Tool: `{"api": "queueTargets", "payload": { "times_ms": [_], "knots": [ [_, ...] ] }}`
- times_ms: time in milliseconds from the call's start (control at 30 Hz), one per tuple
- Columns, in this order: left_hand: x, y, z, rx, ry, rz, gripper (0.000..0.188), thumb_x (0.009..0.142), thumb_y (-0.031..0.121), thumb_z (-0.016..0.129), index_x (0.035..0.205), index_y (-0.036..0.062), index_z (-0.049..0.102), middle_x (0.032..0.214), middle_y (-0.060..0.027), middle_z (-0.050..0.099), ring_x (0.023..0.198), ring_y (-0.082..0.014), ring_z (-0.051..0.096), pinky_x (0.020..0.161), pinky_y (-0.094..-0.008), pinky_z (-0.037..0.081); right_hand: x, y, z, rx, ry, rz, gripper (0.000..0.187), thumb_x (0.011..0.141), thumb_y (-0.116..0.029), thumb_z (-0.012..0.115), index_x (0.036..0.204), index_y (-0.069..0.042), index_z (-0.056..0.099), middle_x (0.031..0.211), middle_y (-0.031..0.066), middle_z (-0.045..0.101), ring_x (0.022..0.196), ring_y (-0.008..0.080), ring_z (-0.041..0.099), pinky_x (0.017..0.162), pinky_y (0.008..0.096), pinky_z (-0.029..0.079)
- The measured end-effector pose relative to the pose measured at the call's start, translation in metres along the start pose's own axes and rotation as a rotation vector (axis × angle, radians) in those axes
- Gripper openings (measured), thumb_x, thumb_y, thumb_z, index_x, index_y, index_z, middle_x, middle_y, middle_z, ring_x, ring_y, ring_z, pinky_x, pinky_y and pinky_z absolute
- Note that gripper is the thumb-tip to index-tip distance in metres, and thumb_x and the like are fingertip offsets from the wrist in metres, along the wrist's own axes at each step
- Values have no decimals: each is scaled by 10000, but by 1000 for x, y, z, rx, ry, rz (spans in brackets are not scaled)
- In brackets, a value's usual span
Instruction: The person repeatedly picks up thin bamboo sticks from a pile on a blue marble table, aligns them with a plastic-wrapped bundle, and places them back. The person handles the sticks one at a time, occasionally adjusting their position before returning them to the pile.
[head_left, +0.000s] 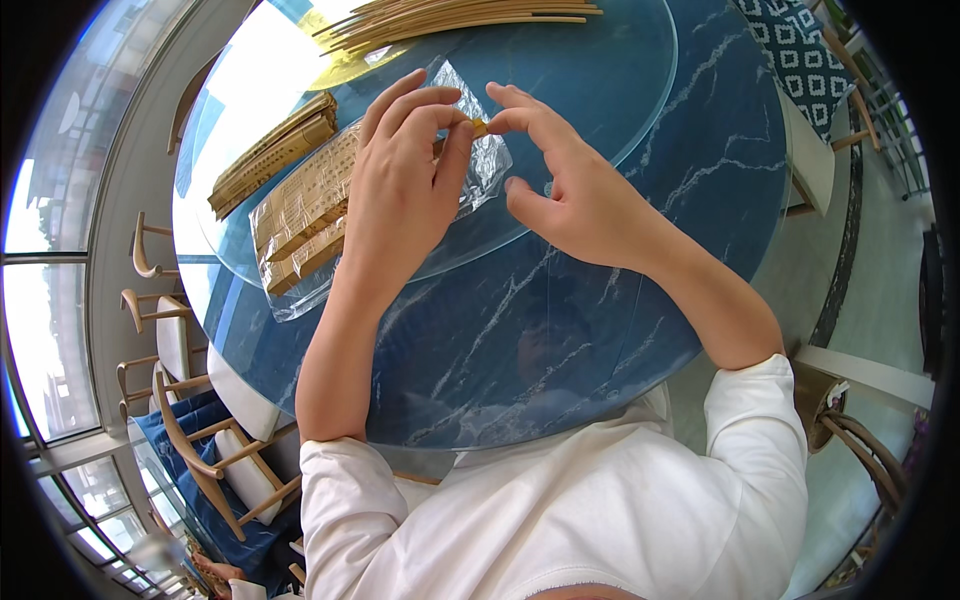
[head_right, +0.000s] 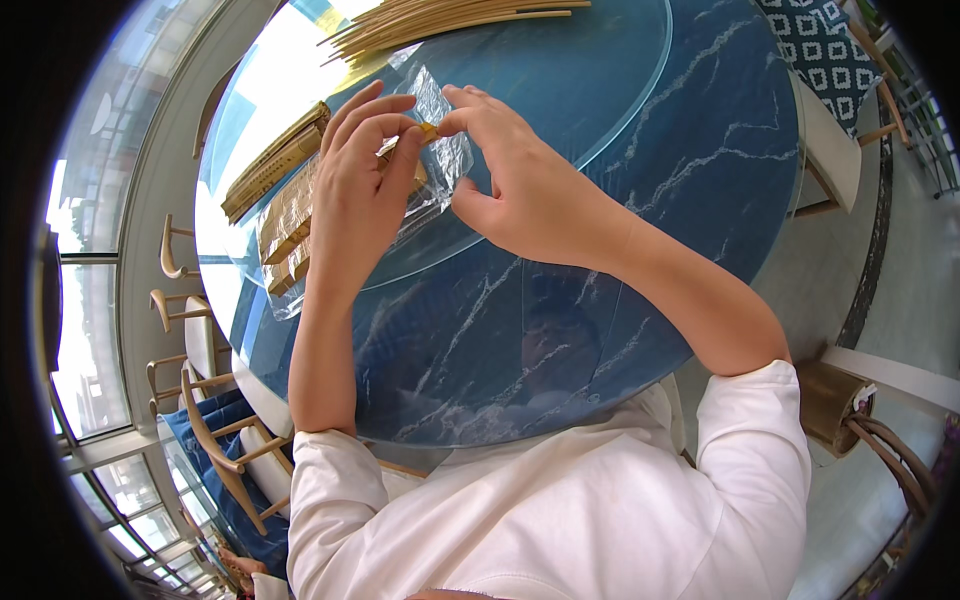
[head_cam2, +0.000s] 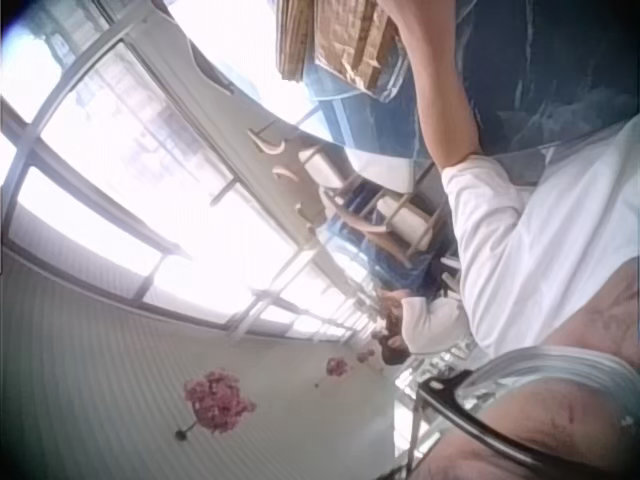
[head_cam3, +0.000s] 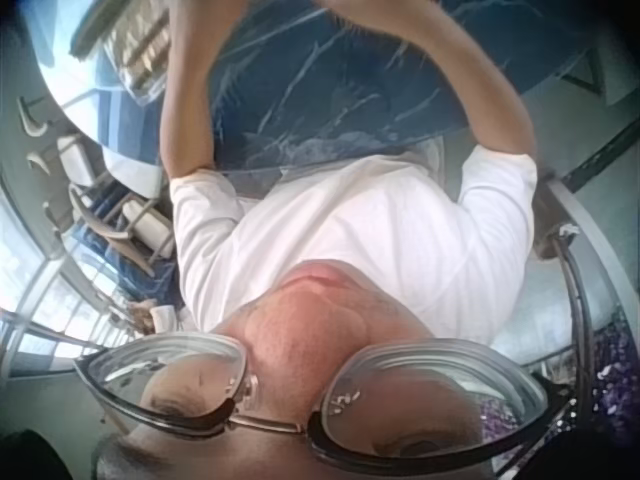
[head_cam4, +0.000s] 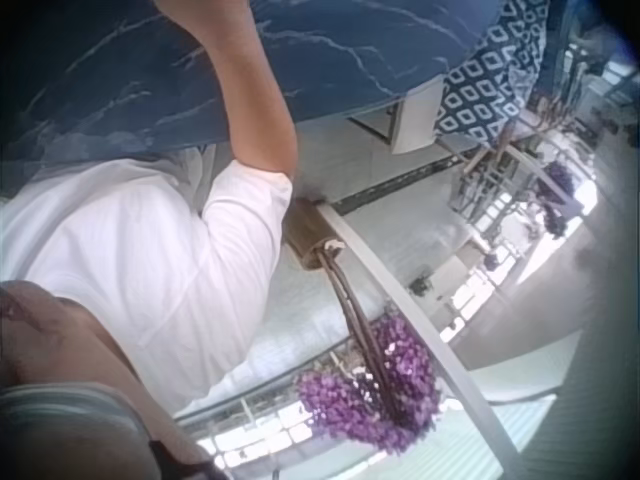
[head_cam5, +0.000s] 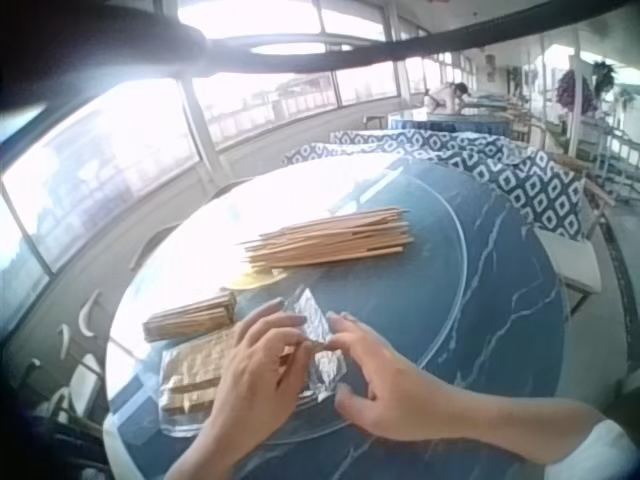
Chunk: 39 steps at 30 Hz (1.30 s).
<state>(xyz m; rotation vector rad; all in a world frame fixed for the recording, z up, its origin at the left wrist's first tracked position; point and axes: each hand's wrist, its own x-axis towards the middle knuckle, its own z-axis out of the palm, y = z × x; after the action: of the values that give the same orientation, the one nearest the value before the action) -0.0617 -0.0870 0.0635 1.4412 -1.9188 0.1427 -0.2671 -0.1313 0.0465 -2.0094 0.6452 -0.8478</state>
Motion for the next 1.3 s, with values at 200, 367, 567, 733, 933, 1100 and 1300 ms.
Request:
{"api": "queueTargets", "payload": {
  "times_ms": [200, 367, 567, 733, 933, 1100, 1300],
  "knots": [
    [0, -3, 2, -19, -3, -5, 140, 1013, 128, 688, 999, -6, 729, 1248, -128, 740, 1382, -362, 576, 1097, -465, 503, 1, 6, 0, 32, -22, 14, 463, 954, -90, 600, 1412, -40, 547, 1681, 241, 379, 1620, 367, 259, 1112, 377, 472],
    [0, -2, 0, -5, -8, 4, 128, 1014, 121, 686, 1017, -1, 722, 1227, -130, 743, 1372, -361, 584, 1094, -464, 503, 2, 7, -1, 39, -35, 1, 467, 955, -91, 589, 1417, -29, 554, 1672, 256, 384, 1617, 375, 261, 1203, 413, 392],
    [-1, -5, -1, 1, -58, 1, 145, 1037, 152, 681, 1073, 21, 730, 1271, -112, 736, 1389, -337, 581, 1105, -454, 499, 2, 14, 2, -65, -37, -21, 507, 963, -51, 583, 1466, -101, 550, 1730, 87, 361, 1543, 222, 423, 677, 226, 503],
    [-1, -6, -1, -10, -72, 15, 132, 1035, 147, 694, 1075, 28, 734, 1275, -102, 734, 1385, -323, 586, 1101, -448, 504, 4, 10, -1, 54, -73, 29, 439, 968, -95, 610, 1402, -52, 562, 1680, 205, 391, 1586, 355, 323, 1160, 404, 366],
    [-1, 13, 4, 140, -41, 129, 112, 972, 129, 754, 1035, 43, 720, 1186, -72, 722, 1347, -321, 595, 1074, -449, 515, 11, 28, -2, -322, 174, -232, 327, 998, -165, 718, 1293, -55, 629, 1614, 205, 490, 1525, 369, 434, 1239, 480, 366],
    [-9, 14, 17, 124, -33, 141, 169, 969, 171, 772, 1089, 65, 717, 1245, -80, 707, 1367, -330, 579, 1101, -469, 500, 17, 41, -11, -459, 91, -380, 158, 971, -134, 759, 1117, -79, 735, 1463, 126, 651, 1452, 322, 530, 1241, 544, 349],
    [-13, -10, -18, 179, -399, -106, 407, 976, 435, 766, 1194, 93, 738, 1454, -129, 648, 1542, -345, 402, 1242, -501, 369, 29, 67, -18, -627, 66, -590, 107, 937, -142, 787, 1042, -123, 785, 1402, 62, 696, 1436, 276, 550, 1251, 543, 343]
  ]
}}
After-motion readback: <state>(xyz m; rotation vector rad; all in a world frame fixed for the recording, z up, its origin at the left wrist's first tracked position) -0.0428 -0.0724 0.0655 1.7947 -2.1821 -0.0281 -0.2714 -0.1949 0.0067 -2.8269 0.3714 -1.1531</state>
